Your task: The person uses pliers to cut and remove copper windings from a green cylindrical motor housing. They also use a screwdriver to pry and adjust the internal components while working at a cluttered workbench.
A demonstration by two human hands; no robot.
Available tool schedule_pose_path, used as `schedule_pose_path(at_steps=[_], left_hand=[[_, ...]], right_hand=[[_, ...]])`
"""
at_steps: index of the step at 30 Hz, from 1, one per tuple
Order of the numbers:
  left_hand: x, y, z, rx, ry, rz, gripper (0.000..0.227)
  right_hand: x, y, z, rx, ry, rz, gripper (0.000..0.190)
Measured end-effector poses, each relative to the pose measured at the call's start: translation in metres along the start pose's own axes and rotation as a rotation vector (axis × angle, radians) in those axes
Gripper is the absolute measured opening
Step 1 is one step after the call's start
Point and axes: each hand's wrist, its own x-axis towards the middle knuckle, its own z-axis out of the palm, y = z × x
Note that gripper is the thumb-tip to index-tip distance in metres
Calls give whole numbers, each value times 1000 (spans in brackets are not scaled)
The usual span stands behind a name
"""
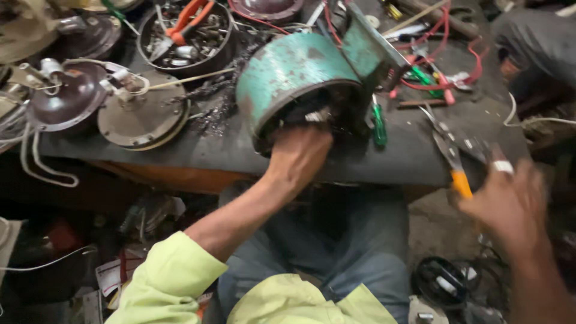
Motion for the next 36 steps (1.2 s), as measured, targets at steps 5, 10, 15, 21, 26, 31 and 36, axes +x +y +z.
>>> schedule_pose_path(at_steps=[5,10,15,21,26,31,36], left_hand=[[-2,-3,-8,-58,142,52,15],[3,7,-65,-290,230,-3,28],[-16,-21,-128,-609,718,-62,13],[-1,-67,-113,-677,461,-264,32],[8,-61,-95,-552,348,-161,63],[18,-68,-78,-565,362,-111,70],[18,-71,-70,-547,374,-111,68]], right_hand=[[-75,27,15,946,-424,260,107],[-132,-33,29,1669,-1067,242,109],[-135,-108,18,1866,-1308,50,112],[-89,-151,-6,1773,-1272,-55,110],[-81,-181,-11,1696,-1050,-73,104],[-81,-201,-8,1574,-942,3,99],[-84,-214,-8,1482,-917,138,97]])
